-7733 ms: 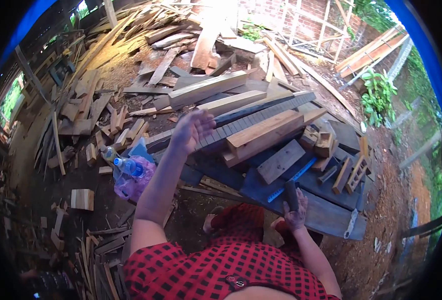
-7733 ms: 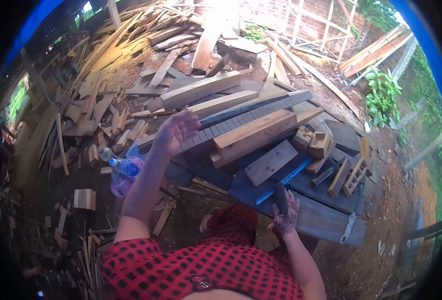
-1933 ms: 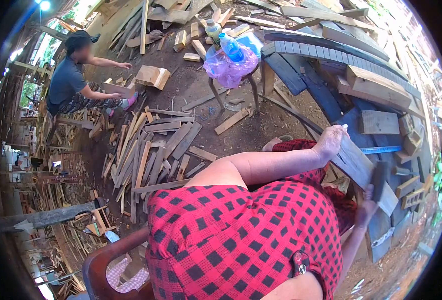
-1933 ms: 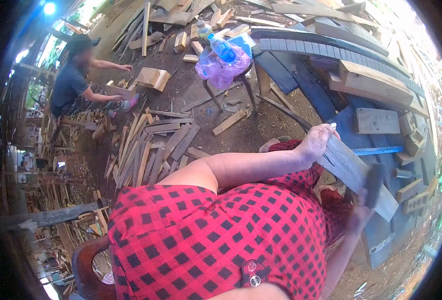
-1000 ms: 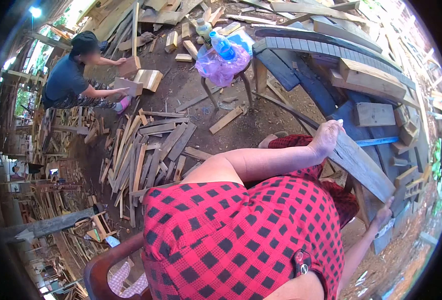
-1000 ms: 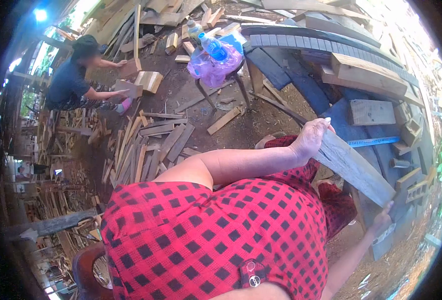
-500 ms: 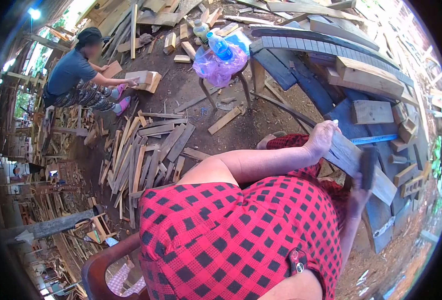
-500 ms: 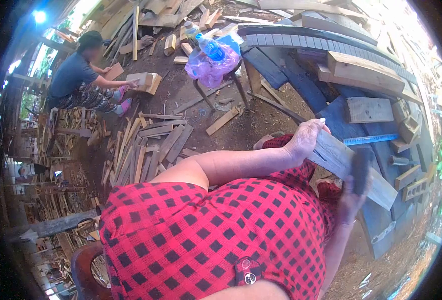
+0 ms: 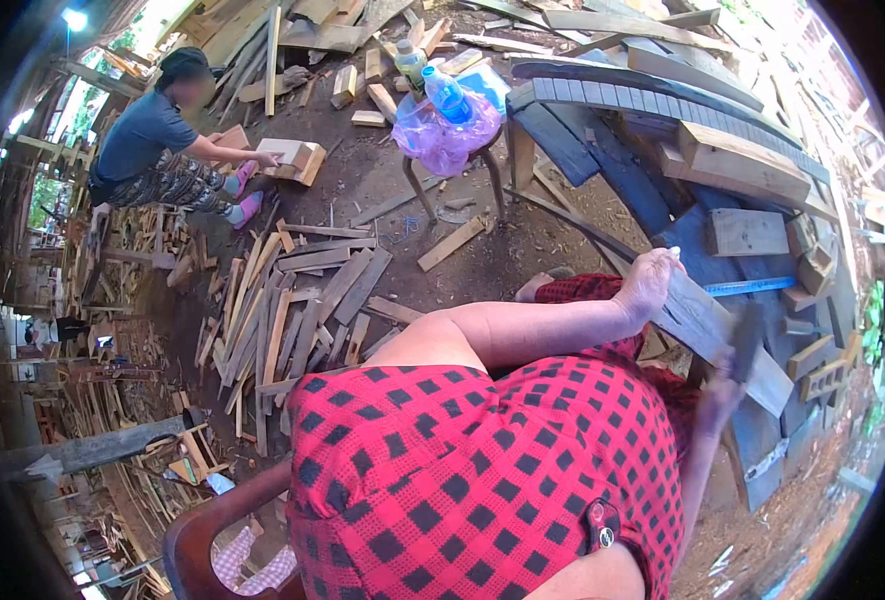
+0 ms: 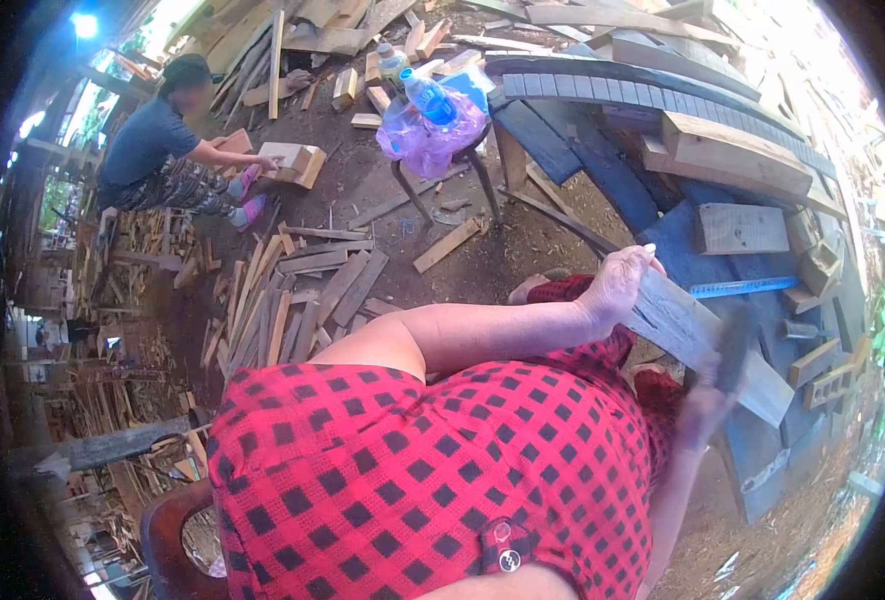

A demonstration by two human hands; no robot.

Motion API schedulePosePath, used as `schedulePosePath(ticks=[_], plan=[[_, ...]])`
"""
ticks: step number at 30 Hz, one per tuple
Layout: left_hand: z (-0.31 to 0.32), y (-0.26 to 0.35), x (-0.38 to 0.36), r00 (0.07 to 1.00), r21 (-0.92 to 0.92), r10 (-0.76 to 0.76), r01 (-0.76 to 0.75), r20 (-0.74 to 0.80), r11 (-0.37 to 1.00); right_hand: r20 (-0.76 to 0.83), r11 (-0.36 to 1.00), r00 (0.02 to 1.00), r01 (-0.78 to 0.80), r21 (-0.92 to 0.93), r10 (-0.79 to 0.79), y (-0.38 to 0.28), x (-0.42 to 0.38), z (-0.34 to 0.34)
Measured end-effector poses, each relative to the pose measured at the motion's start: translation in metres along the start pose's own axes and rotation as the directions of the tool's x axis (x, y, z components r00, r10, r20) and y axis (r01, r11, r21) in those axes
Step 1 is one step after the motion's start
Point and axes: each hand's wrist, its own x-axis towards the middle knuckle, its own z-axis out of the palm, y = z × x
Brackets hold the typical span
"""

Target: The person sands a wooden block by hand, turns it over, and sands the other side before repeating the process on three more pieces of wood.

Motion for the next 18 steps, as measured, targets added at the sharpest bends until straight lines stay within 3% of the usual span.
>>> schedulePosePath(ticks=[2,3,5,7,8,10,12,13,15,16,18], plan=[[0.000,0.000,0.001,1.000,-0.009,0.011,-0.011,0.012,1.000,0.088,0.975,0.979,0.167,0.146,-0.181,-0.038,-0.018,0.032],[0.000,0.000,0.001,0.999,0.006,0.034,-0.034,0.021,0.999,0.089,0.973,0.978,0.174,0.150,-0.188,-0.042,-0.015,0.028],[-0.001,-0.004,0.002,0.997,-0.003,0.063,-0.063,0.040,0.998,0.393,0.834,0.810,0.528,-0.164,-0.435,-0.050,-0.011,0.013],[0.000,0.000,-0.001,0.998,-0.025,0.052,-0.051,0.036,0.998,0.265,0.972,0.939,0.188,0.144,-0.221,-0.012,-0.003,0.001],[0.000,0.003,-0.003,0.999,-0.047,0.035,-0.033,0.041,0.998,0.200,0.946,0.976,0.015,0.324,-0.084,0.005,0.002,-0.009],[0.000,0.006,-0.003,0.999,-0.033,0.002,0.000,0.053,0.999,0.006,0.968,0.979,-0.201,0.152,0.202,0.076,0.019,-0.058],[0.002,0.011,-0.004,0.995,-0.070,-0.082,0.086,0.057,0.994,-0.205,0.909,0.969,-0.209,-0.360,0.141,0.138,0.034,-0.111],[0.003,0.011,-0.004,0.995,-0.071,-0.081,0.086,0.064,0.994,-0.212,0.909,0.967,-0.211,-0.360,0.140,0.169,0.040,-0.133],[0.003,0.010,-0.004,0.998,-0.055,-0.034,0.037,0.046,0.998,-0.290,0.642,0.907,-0.421,-0.641,0.305,0.213,0.047,-0.158],[0.003,0.009,-0.004,0.998,-0.057,-0.032,0.034,0.050,0.998,-0.294,0.643,0.907,-0.422,-0.640,0.303,0.190,0.045,-0.148],[0.002,0.003,-0.003,0.999,-0.057,-0.013,0.016,0.047,0.998,-0.320,0.585,0.813,-0.575,-0.572,0.486,0.147,0.040,-0.125]])
